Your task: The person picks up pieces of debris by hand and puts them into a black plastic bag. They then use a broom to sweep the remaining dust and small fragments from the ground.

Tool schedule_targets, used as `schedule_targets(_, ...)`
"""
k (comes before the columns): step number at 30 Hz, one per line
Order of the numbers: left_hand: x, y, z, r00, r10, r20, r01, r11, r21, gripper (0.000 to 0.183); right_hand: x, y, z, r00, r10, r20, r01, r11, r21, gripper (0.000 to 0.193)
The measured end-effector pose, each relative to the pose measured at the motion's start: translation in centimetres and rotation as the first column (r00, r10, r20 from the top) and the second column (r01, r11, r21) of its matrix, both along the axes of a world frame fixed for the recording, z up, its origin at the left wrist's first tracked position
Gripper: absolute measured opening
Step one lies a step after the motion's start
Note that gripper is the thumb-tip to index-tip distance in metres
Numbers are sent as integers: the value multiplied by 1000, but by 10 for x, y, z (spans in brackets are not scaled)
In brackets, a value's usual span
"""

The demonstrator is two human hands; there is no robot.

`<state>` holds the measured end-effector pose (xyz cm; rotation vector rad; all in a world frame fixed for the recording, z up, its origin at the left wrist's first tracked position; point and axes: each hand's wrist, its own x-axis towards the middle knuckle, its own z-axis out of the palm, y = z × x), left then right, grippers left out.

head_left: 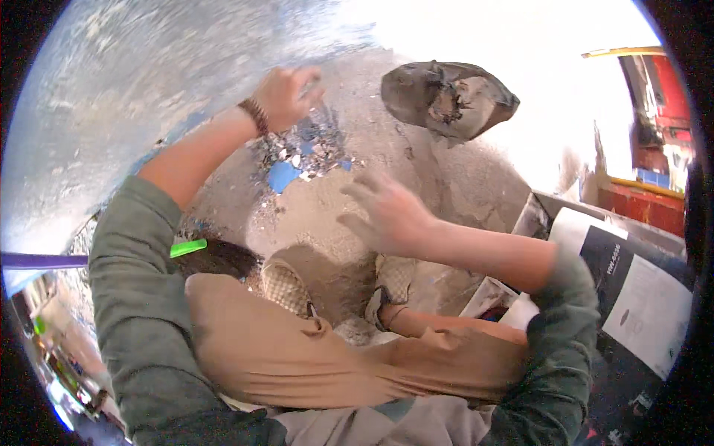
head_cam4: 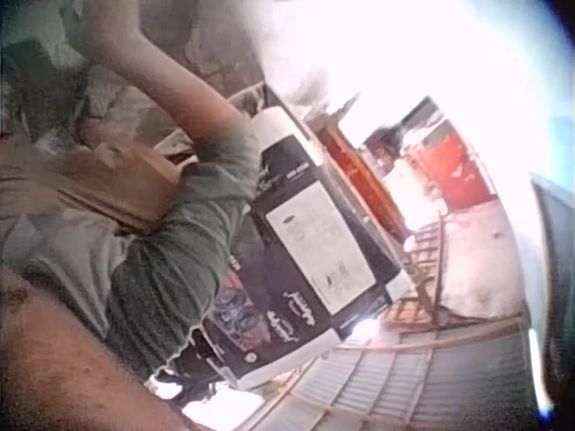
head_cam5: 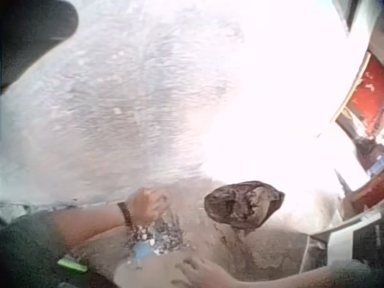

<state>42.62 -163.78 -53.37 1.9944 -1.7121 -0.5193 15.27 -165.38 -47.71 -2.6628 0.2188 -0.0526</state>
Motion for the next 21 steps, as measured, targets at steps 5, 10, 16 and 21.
schedule_targets(5, 7, 94, -69, 981, 189, 32, -183, 974, -133, 42, 32, 3, -137, 950, -302, 84, 301, 953, 33, 72)
schedule_targets(10, -9, 121, -132, 792, 602, -102, -609, 770, -189, 68, 81, 19, -171, 876, -435, 210, 428, 900, 82, 87)
schedule_targets(16, -40, 124, -133, 786, 572, -234, -618, 732, -287, 76, 122, -23, -176, 872, -344, 348, 298, 937, 180, 84)
schedule_targets(21, -53, 103, -132, 736, 638, -226, -677, 698, -234, 70, 143, -13, -180, 888, -326, 324, 317, 945, 84, 76)
